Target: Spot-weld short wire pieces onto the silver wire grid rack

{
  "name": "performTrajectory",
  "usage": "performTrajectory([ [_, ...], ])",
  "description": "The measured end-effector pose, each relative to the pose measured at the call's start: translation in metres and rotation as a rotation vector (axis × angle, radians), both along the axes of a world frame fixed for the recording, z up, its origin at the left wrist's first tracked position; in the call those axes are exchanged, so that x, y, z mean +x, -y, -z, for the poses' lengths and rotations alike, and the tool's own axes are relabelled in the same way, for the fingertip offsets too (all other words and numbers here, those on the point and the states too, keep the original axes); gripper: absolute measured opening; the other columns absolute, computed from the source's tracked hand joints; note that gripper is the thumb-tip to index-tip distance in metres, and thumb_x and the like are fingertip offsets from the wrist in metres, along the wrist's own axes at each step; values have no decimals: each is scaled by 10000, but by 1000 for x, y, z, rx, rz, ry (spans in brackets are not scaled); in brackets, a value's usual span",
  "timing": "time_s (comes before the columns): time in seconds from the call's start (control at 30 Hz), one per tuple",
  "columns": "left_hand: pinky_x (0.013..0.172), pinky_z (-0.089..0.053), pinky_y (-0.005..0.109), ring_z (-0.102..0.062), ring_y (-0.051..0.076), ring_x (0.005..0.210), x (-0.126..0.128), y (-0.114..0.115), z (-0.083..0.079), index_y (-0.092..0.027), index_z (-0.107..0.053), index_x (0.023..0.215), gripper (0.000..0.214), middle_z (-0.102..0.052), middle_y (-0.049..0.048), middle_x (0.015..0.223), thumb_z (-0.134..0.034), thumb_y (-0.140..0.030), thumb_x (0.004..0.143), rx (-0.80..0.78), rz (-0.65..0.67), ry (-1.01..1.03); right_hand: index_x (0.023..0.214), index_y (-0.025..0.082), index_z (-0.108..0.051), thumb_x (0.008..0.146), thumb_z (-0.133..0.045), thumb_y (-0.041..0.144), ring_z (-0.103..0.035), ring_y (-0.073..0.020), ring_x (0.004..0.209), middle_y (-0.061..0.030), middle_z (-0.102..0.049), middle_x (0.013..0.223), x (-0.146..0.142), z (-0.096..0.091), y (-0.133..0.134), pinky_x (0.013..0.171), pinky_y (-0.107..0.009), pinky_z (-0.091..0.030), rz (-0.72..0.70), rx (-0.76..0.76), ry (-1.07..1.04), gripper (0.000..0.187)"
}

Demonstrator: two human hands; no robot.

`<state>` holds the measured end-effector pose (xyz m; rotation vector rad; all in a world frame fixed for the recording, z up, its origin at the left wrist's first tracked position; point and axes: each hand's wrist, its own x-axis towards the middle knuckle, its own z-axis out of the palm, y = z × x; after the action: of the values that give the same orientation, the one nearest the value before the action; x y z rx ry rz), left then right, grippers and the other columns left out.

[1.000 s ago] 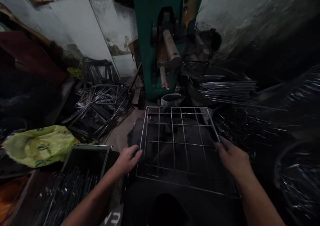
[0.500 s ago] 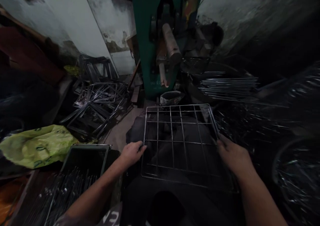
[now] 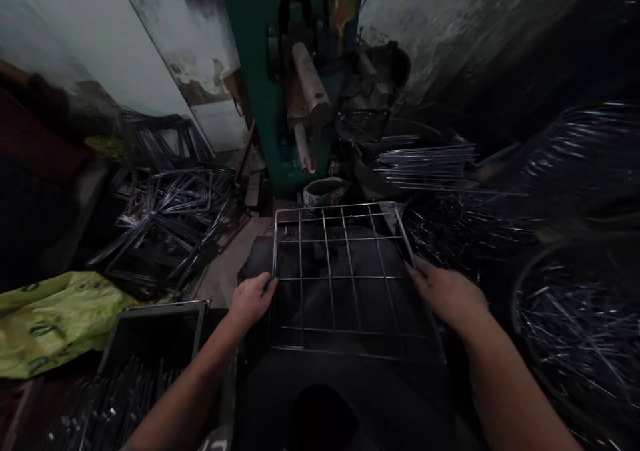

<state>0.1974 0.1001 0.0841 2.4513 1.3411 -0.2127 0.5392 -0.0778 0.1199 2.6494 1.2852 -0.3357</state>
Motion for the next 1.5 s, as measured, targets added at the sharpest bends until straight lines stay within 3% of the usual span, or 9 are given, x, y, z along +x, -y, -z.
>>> performTrajectory([
  [0.13,633,-361,295,-635,240,761,8,11,6,-186,-611,892,390,-662,117,837,-304,-418,961,25,-36,-11,998,176,-691,918,-426,394,-619,-275,800,-106,-667,862,7,21,-6,695,-336,-451,-11,165,-37,352],
  [0.3,672,-415,315,-624,242,752,1,8,11,-175,-620,883,425,-650,124,823,-328,-479,940,22,-117,186,734,166,-591,917,-320,407,-571,-238,626,-100,-589,647,-3,53,-13,580,-300,-372,109,411,-3,406],
  [0.5,816,-466,302,-594,232,974,4,-44,12,-149,-594,1084,498,-648,88,1034,-547,-547,789,-102,-382,800,629,200,-449,940,-283,465,-549,-207,630,-78,-562,636,-20,34,-9,594,-296,-333,5,599,-39,441],
  [0.73,515,-458,187,-552,89,548,42,-53,9,-175,-609,925,488,-620,-30,716,-740,-537,625,-553,-700,1168,735,178,-552,951,-409,449,-559,-190,726,-61,-595,738,-11,18,7,696,-275,-390,-60,699,-225,375],
  [0.8,487,-468,189,-557,88,511,45,-48,12,-180,-599,898,465,-627,-37,690,-771,-497,606,-619,-757,1216,858,175,-615,926,-497,401,-581,-181,811,-52,-634,839,22,16,19,747,-254,-402,87,685,-288,264],
  [0.9,472,-495,213,-604,123,526,49,-44,18,-169,-586,867,455,-662,-14,711,-802,-440,572,-715,-758,1250,959,143,-641,930,-502,270,-587,-180,934,-76,-655,911,89,22,37,823,-239,-398,677,608,-240,191],
  [0.97,442,-489,219,-613,141,514,52,-44,19,-163,-576,846,452,-665,-9,689,-804,-423,556,-718,-765,1251,911,67,-649,899,-529,194,-615,-206,844,-119,-649,785,127,35,40,765,-257,-428,846,516,-267,176],
  [1.23,430,-461,218,-619,154,514,63,-39,12,-159,-548,853,496,-659,5,648,-782,-492,569,-719,-757,1174,904,66,-630,909,-564,211,-584,-218,956,-147,-625,977,158,104,15,844,-352,-455,1061,529,-238,159],
  [1.5,423,-471,231,-644,179,557,58,-47,21,-133,-560,907,588,-684,43,712,-754,-577,574,-701,-713,1185,1064,75,-538,1036,-266,270,-483,-96,496,-25,-559,738,177,82,10,527,-237,-451,1121,824,-347,335],
])
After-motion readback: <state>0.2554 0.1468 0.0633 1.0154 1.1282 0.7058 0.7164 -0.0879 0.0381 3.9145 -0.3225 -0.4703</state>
